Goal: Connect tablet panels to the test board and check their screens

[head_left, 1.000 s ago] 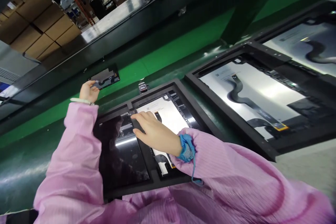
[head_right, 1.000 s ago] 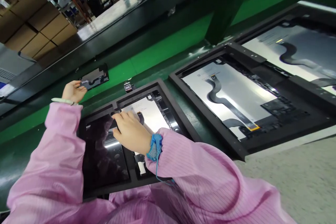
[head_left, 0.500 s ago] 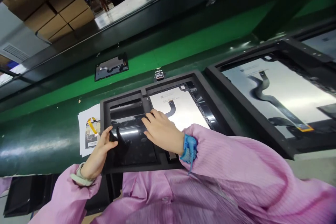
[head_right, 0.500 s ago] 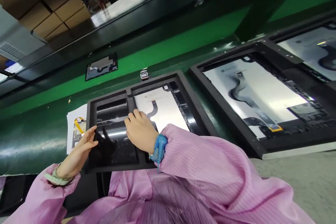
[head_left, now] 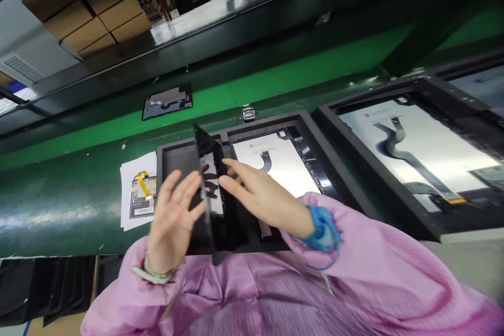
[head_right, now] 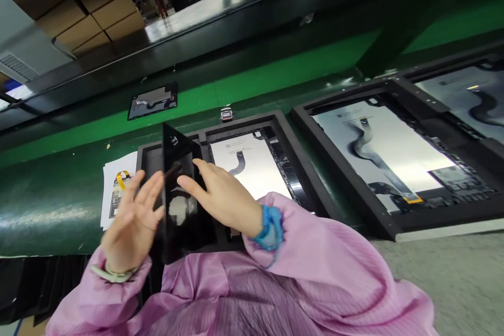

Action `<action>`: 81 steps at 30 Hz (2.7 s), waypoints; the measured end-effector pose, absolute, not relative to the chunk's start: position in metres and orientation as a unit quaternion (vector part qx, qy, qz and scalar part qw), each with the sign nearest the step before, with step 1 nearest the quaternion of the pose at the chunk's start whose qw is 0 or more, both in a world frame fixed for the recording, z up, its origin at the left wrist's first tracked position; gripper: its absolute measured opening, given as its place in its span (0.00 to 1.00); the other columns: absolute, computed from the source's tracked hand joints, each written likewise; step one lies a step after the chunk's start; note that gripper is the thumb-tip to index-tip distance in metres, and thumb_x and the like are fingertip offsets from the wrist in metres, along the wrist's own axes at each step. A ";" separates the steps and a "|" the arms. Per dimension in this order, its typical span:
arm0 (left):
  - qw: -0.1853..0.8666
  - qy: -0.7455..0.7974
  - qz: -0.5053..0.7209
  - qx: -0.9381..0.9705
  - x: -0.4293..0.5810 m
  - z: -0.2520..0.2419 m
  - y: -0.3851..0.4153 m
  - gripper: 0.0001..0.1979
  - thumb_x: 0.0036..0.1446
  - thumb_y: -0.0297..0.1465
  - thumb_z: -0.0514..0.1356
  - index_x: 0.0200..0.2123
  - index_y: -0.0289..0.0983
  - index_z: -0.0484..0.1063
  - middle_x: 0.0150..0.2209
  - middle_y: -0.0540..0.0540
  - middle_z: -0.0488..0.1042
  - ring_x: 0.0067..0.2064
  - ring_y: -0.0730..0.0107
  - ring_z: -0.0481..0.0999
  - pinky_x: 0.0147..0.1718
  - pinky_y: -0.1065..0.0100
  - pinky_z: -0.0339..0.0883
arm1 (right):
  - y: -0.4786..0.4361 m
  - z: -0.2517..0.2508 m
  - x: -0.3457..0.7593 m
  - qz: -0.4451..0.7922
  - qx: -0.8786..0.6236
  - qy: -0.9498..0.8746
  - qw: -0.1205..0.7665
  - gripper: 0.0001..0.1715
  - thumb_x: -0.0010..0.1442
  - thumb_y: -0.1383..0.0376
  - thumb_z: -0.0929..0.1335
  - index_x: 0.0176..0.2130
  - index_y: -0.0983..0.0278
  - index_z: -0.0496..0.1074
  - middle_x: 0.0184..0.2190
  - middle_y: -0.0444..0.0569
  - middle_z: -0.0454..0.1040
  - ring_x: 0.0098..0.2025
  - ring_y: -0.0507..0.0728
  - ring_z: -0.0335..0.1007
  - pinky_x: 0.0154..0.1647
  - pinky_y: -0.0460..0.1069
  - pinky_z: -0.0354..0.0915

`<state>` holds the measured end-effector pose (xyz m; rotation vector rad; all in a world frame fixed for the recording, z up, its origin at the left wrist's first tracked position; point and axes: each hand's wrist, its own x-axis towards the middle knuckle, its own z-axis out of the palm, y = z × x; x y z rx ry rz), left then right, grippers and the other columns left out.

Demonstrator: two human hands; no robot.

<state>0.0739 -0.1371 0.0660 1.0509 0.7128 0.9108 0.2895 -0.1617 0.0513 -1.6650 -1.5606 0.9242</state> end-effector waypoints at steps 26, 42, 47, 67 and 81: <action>0.162 0.457 0.238 0.841 -0.070 -0.006 0.007 0.22 0.57 0.26 0.55 0.53 0.42 0.79 0.67 0.41 0.68 0.70 0.50 0.62 0.70 0.45 0.52 | -0.118 0.000 0.277 0.540 -0.596 -0.493 0.333 0.20 0.64 0.63 0.64 0.55 0.61 0.64 0.46 0.54 0.77 0.46 0.59 0.75 0.51 0.58 0.75; 0.415 0.457 0.435 0.656 -0.037 -0.021 0.028 0.26 0.62 0.57 0.59 0.42 0.38 0.72 0.31 0.45 0.83 0.35 0.64 0.83 0.42 0.64 0.72 | -0.079 0.003 0.243 0.255 -0.576 -0.753 0.193 0.15 0.67 0.66 0.64 0.48 0.66 0.77 0.47 0.59 0.70 0.51 0.66 0.62 0.59 0.65 0.64; 0.439 0.407 0.475 0.646 -0.032 -0.022 0.026 0.24 0.62 0.56 0.60 0.37 0.39 0.70 0.38 0.43 0.82 0.38 0.63 0.84 0.44 0.60 0.75 | -0.072 -0.002 0.246 0.327 -0.551 -0.734 0.225 0.04 0.63 0.64 0.69 0.37 0.63 0.74 0.42 0.52 0.73 0.49 0.62 0.65 0.52 0.58 0.67; 0.360 0.341 0.241 0.834 -0.014 0.006 0.029 0.15 0.66 0.45 0.60 0.38 0.40 0.80 0.27 0.49 0.75 0.33 0.65 0.72 0.45 0.59 0.68 | -0.061 -0.013 0.220 0.433 -0.302 -0.758 0.382 0.36 0.66 0.40 0.64 0.23 0.62 0.51 0.24 0.40 0.52 0.29 0.50 0.51 0.32 0.48 0.51; 0.302 0.319 0.179 0.880 -0.013 0.004 0.008 0.12 0.66 0.36 0.56 0.33 0.42 0.76 0.26 0.52 0.72 0.38 0.64 0.72 0.57 0.51 0.55 | -0.065 -0.009 0.224 0.481 -0.313 -0.756 0.317 0.19 0.74 0.56 0.60 0.33 0.61 0.61 0.35 0.48 0.66 0.42 0.56 0.60 0.46 0.53 0.61</action>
